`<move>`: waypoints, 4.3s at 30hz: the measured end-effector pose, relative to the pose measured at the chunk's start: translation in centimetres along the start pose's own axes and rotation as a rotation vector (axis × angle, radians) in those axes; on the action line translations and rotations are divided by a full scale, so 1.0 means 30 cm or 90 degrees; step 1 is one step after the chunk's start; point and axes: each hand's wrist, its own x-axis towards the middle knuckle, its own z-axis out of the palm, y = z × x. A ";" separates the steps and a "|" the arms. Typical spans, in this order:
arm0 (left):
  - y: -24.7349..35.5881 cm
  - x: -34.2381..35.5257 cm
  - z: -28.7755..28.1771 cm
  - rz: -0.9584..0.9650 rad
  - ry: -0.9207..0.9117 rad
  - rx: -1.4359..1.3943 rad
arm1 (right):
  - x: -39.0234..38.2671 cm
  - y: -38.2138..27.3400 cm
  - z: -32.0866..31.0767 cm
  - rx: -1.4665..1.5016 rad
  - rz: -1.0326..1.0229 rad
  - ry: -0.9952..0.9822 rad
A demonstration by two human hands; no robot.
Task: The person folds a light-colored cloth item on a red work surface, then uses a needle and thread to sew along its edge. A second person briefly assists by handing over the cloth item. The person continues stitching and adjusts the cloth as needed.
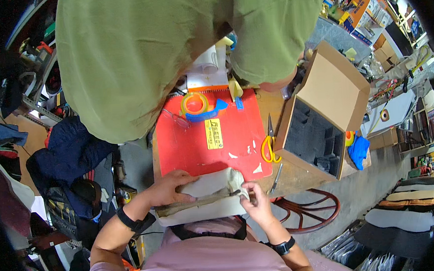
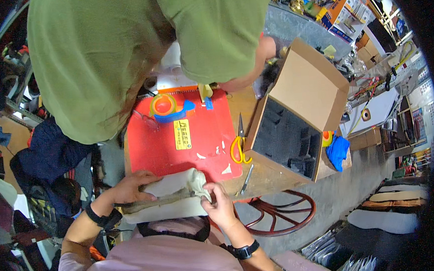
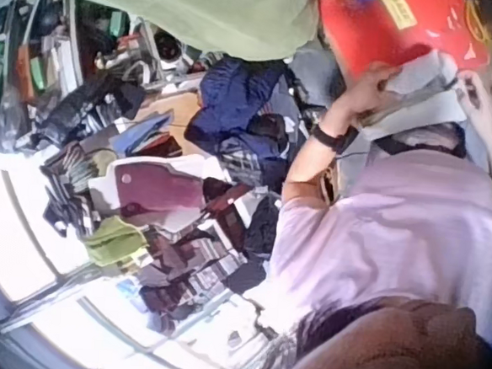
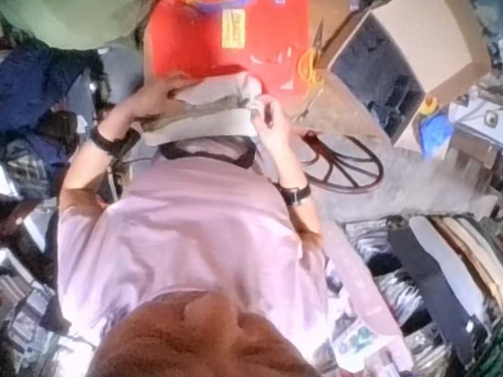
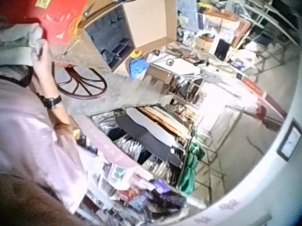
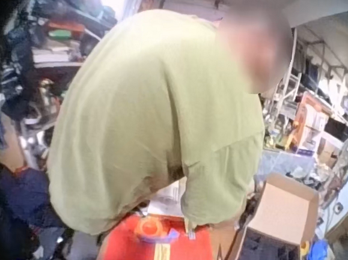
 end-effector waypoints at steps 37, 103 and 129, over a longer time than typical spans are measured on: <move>-0.088 -0.133 0.159 -0.108 0.590 -0.062 | -0.011 0.059 -0.036 0.129 0.223 -0.003; -0.140 -0.100 -0.038 -0.110 0.416 -0.173 | 0.109 -0.049 0.011 -0.061 0.055 0.134; -0.071 0.141 -0.284 0.214 0.115 0.424 | 0.312 -0.297 -0.113 0.109 -0.031 -0.122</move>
